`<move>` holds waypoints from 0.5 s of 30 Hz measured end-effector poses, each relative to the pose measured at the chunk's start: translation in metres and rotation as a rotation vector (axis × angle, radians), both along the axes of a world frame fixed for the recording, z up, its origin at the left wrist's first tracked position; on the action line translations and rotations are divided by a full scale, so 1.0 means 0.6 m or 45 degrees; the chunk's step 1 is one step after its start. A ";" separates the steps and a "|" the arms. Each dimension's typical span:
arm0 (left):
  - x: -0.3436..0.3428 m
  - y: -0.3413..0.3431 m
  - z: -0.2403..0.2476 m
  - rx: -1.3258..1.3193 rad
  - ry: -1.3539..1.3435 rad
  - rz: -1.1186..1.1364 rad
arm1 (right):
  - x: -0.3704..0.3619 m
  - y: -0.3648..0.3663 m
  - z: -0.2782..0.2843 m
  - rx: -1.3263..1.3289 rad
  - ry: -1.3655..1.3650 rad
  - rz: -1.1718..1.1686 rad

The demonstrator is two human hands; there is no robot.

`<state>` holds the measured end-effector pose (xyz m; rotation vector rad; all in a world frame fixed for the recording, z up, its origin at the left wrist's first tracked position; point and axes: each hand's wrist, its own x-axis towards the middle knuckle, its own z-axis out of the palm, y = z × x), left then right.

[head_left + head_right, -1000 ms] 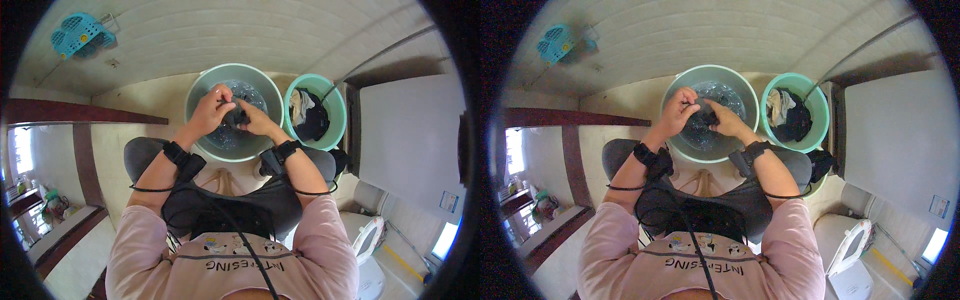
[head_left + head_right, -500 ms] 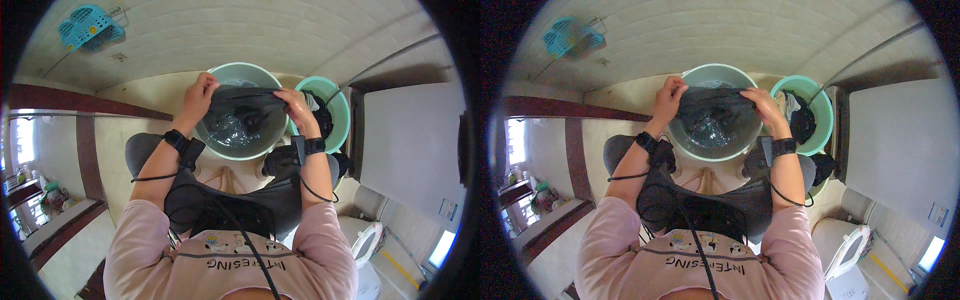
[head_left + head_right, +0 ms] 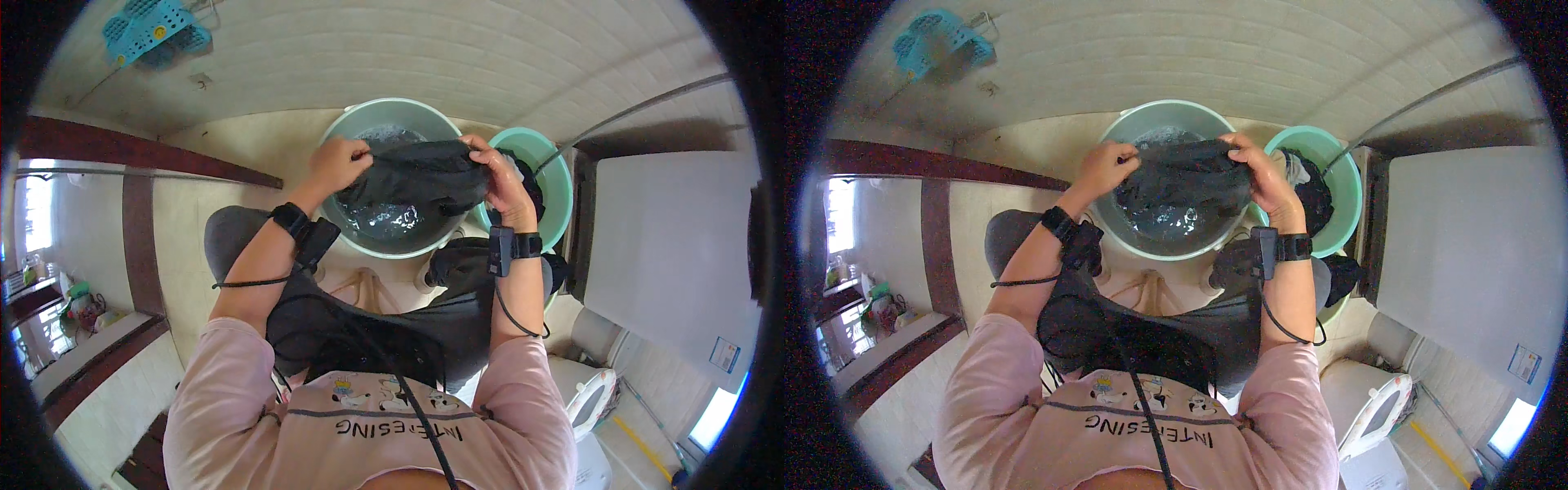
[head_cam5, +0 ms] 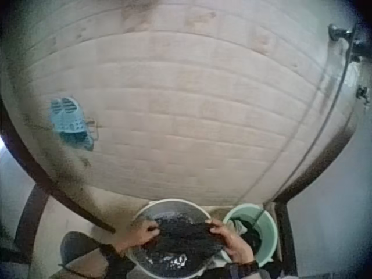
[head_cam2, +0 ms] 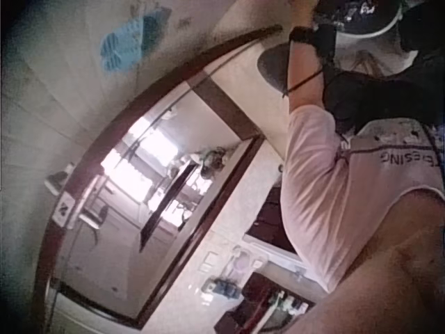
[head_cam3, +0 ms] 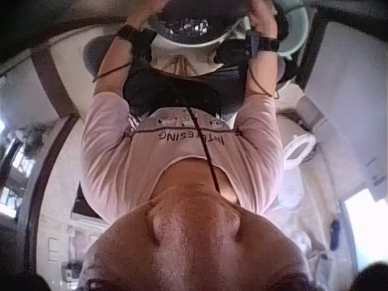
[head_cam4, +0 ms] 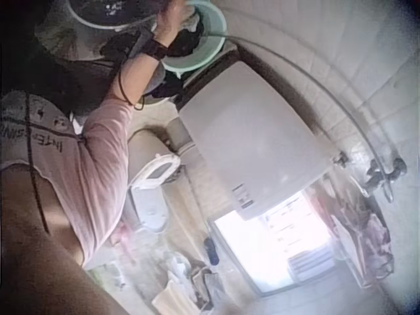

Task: The person hand-washes a white cloth and a dark garment in a bucket of soapy water by rubbing and squeezing the fabric.

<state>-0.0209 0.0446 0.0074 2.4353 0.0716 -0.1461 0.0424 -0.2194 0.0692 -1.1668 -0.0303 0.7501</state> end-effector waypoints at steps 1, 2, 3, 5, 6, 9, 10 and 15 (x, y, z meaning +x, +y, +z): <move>0.001 0.006 -0.009 0.001 0.003 0.010 | -0.001 0.004 0.002 -0.055 0.016 0.109; 0.003 0.013 -0.027 -0.145 -0.106 0.035 | -0.002 0.007 0.003 -0.110 0.031 0.218; 0.007 0.020 -0.046 -0.293 -0.220 0.054 | -0.001 0.008 -0.004 -0.111 0.031 0.223; 0.009 0.045 -0.078 -0.495 -0.121 0.265 | 0.000 0.013 -0.027 -0.510 -0.179 0.302; 0.011 0.043 -0.071 -0.715 -0.014 0.453 | -0.001 0.012 -0.031 -0.515 -0.174 0.295; 0.015 0.039 -0.037 -0.435 -0.131 0.535 | 0.003 0.010 -0.044 -0.649 -0.263 0.317; 0.015 0.033 -0.031 -0.437 -0.130 0.534 | 0.009 0.008 -0.052 -0.696 -0.237 0.332; 0.010 0.034 -0.027 -0.361 -0.153 0.399 | 0.009 -0.004 -0.026 -0.956 -0.644 0.806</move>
